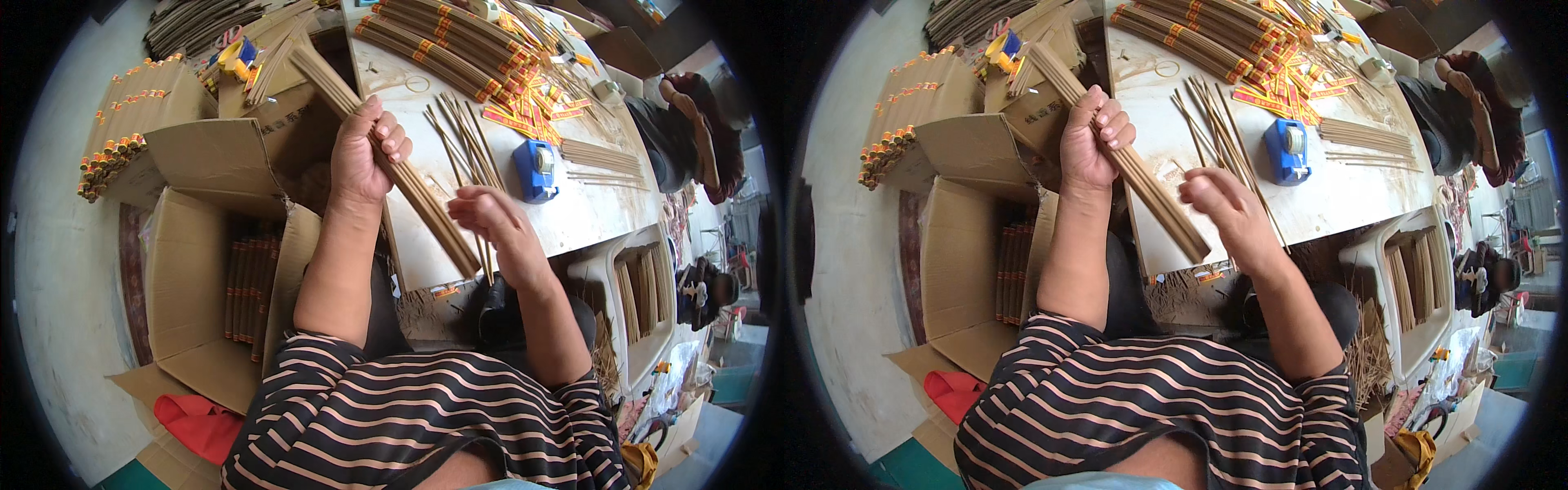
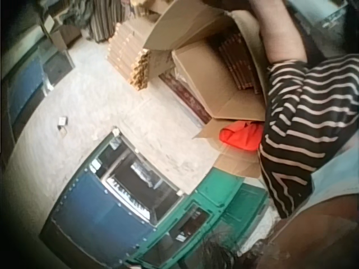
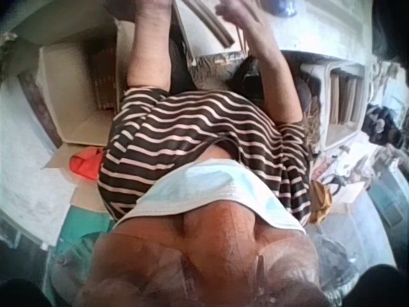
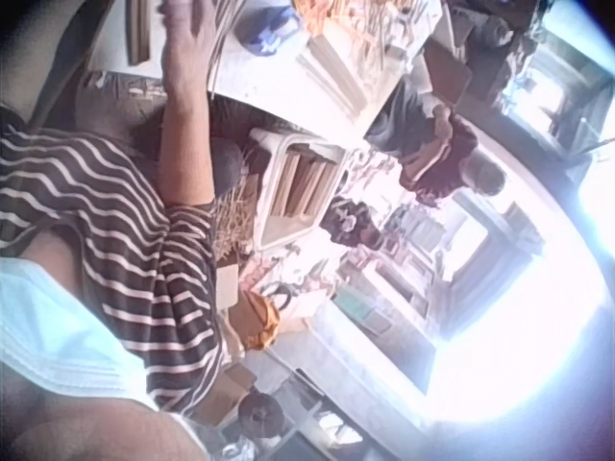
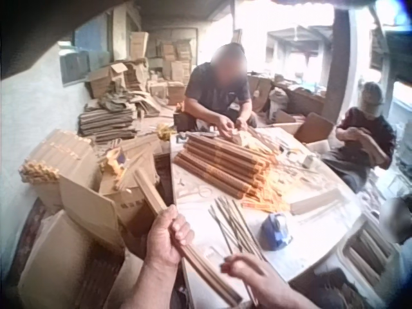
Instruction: The person loads a roll of tape into a blue tape dispenser, then gathers a bundle of incense sticks, aligns them, and wraps a red and yellow paper band around the bundle to secure it. The finished bundle is placed on the table.
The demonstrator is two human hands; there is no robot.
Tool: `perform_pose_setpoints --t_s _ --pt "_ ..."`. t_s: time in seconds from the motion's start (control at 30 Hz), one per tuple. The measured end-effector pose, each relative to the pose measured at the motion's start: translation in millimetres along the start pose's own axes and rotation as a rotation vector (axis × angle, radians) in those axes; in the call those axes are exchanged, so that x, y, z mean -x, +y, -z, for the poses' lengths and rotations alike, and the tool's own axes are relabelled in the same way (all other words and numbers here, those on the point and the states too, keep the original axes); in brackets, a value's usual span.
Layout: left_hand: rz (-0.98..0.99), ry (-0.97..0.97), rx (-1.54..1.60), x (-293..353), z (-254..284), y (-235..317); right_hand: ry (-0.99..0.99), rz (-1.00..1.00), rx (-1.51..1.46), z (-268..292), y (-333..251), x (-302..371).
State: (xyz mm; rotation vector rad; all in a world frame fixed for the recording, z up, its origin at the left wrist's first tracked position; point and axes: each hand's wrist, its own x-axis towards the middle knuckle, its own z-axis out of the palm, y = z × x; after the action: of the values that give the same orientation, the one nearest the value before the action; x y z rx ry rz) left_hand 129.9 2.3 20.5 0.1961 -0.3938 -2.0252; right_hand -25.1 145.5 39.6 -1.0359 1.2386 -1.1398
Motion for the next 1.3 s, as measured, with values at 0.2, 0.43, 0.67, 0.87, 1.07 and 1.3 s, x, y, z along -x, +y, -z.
perform_pose_setpoints --t_s 0.2,0.43,0.67,0.87,1.07,1.3 --pt "0.189 -0.184 0.009 1 -8 -20 -0.401 -0.440 -0.259 -17 0 -12" --pt "-0.099 0.220 -0.259 0 -10 -8 0.024 -0.107 0.723 -33 18 -10" --pt "0.007 -0.157 -0.063 4 -12 4 -0.237 -0.351 0.100 -34 1 -2" --pt "-0.165 0.257 -0.370 6 -28 -5 0.165 0.083 0.979 -35 28 -7" --pt "-0.194 0.103 -0.376 15 -38 -2 -0.023 -0.043 0.673 -35 8 -10" --pt "-0.460 -0.256 -0.643 45 -105 -5 0.044 0.370 0.262 -43 -3 -27"
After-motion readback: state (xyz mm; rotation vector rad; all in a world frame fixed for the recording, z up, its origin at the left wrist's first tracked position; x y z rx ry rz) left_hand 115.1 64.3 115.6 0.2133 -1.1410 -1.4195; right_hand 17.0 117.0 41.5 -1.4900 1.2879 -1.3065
